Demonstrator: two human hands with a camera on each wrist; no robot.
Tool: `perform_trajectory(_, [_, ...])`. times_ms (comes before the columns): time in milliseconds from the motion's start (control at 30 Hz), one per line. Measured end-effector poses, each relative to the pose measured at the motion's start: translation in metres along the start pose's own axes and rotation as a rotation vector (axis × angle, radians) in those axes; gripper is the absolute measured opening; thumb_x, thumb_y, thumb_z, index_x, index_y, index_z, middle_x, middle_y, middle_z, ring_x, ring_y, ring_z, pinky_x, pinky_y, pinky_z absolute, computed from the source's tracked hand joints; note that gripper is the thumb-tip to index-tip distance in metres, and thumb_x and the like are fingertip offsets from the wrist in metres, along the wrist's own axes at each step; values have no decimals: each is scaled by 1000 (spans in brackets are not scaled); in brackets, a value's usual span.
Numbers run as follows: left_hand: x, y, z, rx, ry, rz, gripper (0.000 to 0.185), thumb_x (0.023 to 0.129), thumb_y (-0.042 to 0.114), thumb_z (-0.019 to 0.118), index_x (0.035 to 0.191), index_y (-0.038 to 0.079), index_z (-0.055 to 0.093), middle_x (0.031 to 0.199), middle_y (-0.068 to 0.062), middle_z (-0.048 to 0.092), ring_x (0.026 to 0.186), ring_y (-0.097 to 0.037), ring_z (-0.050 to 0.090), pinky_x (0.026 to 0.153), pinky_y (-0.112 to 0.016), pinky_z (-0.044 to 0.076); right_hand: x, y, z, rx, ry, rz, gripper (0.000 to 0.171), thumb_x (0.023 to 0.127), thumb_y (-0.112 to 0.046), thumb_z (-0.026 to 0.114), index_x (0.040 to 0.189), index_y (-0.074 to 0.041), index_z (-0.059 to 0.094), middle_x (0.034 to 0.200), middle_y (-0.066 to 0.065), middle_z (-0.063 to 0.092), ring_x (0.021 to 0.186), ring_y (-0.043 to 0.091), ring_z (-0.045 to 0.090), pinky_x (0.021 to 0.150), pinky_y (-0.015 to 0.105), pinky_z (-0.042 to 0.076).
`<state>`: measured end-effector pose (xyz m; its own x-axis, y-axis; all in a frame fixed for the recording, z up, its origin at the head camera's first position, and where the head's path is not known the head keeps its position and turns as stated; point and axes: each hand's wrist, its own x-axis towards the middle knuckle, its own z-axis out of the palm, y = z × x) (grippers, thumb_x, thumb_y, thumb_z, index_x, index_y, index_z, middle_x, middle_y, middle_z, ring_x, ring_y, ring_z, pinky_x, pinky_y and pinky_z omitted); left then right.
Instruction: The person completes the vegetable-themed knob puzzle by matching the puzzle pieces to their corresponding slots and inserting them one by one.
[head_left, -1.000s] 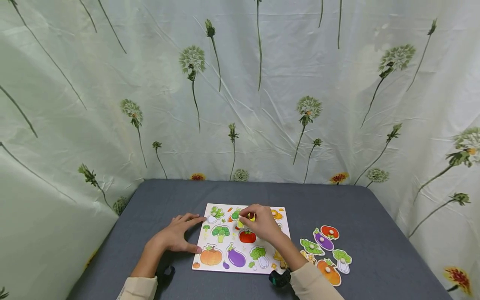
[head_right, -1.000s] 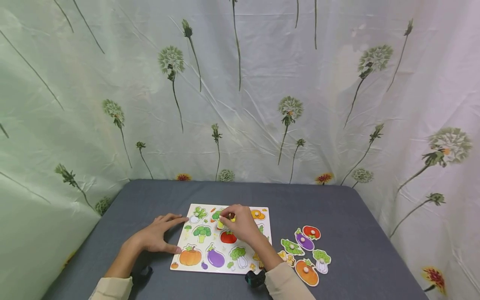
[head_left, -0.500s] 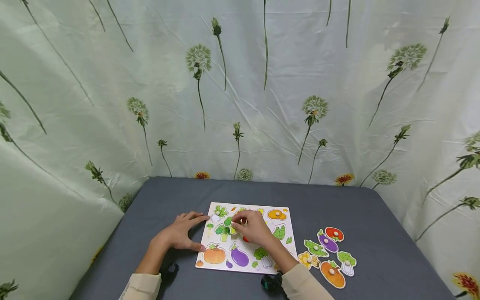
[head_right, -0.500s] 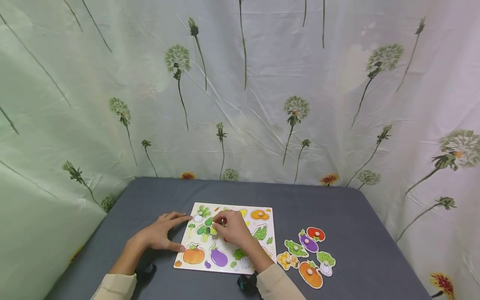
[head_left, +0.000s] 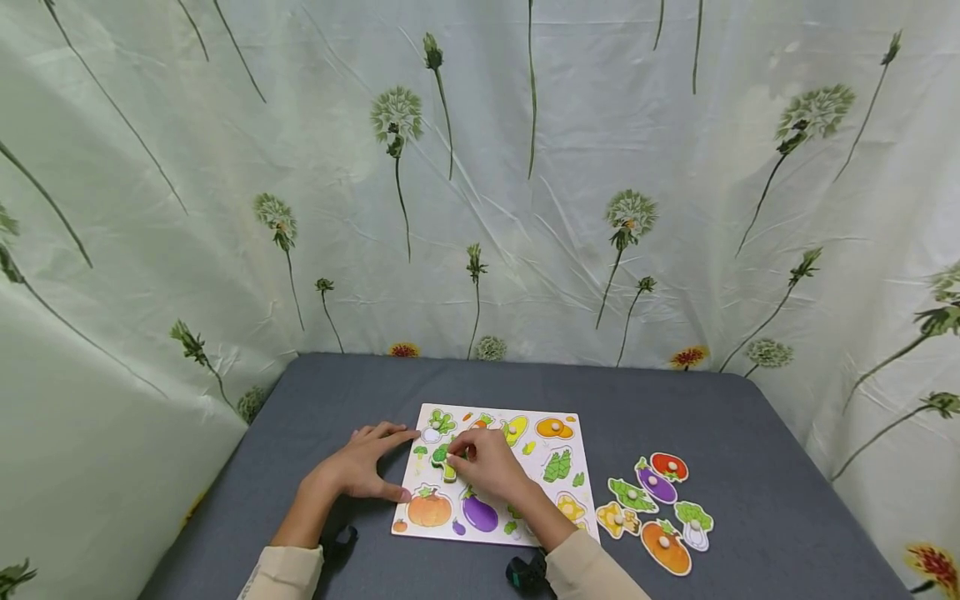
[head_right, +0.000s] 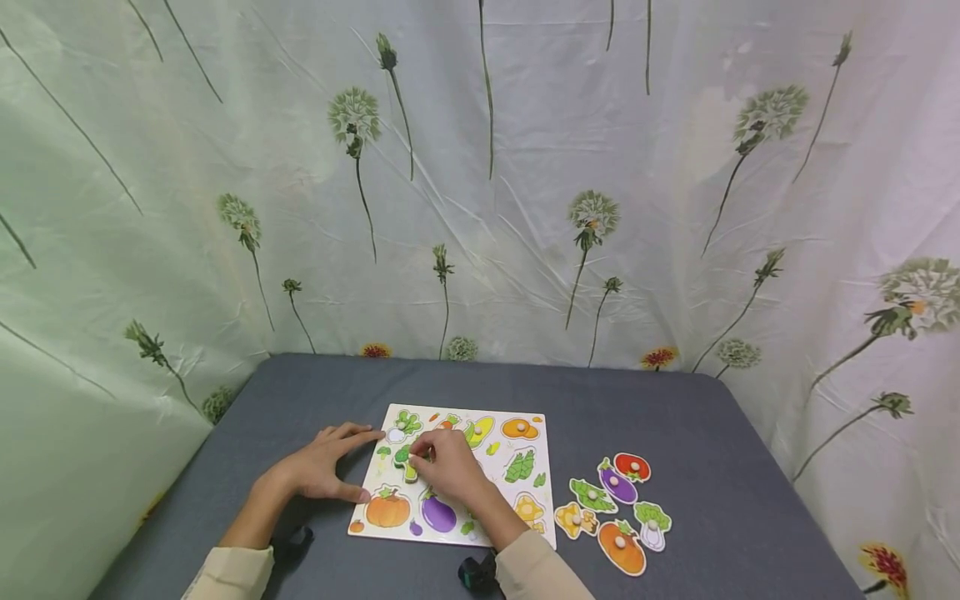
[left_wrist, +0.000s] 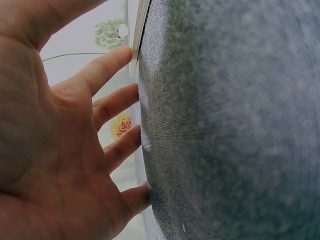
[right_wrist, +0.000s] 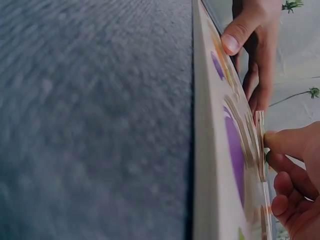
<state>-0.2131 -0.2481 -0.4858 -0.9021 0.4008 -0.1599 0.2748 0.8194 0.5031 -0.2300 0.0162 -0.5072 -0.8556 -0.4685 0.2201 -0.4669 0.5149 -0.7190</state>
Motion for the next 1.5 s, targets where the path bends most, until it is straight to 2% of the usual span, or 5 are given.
perform_trajectory(467, [3,3,1,9,3,-31,100,67,62,88,154,28,50,157,-10,44,142,-41,36,112,-73,29,-2,-6,4,-42,-15,61,7,93,-16,77,99,-14,80,81,-12,68,64,1,47,58,18,39])
perform_trajectory(900, [1,2,0,7,8,10,99,69,58,89,154,26,50,155,-12,45,140,-43,38,109,-74,30,-6,-4,1,-34,-19,25,9,92,-13,77,101,-12,79,87,-6,71,70,2,51,63,18,44])
perform_trajectory(1133, [0,2,0,5,-2,6,100,69,58,88,155,25,49,156,-13,44,142,-44,36,115,-76,19,-10,-2,-9,-19,15,0,13,91,-11,77,104,-11,79,90,-3,72,74,2,53,66,19,47])
perform_trajectory(1367, [0,2,0,11,-6,-18,101,68,59,88,155,27,48,157,-12,43,142,-44,35,115,-76,20,-15,3,-26,-24,49,-19,11,91,-11,79,102,-9,79,96,1,74,77,7,60,65,20,50])
perform_trajectory(1500, [-1,1,-1,14,-2,-8,102,69,59,88,155,25,48,157,-13,43,142,-45,35,116,-77,17,-18,5,-37,-47,70,4,12,91,-14,79,102,-10,80,96,-1,73,82,11,61,70,22,52])
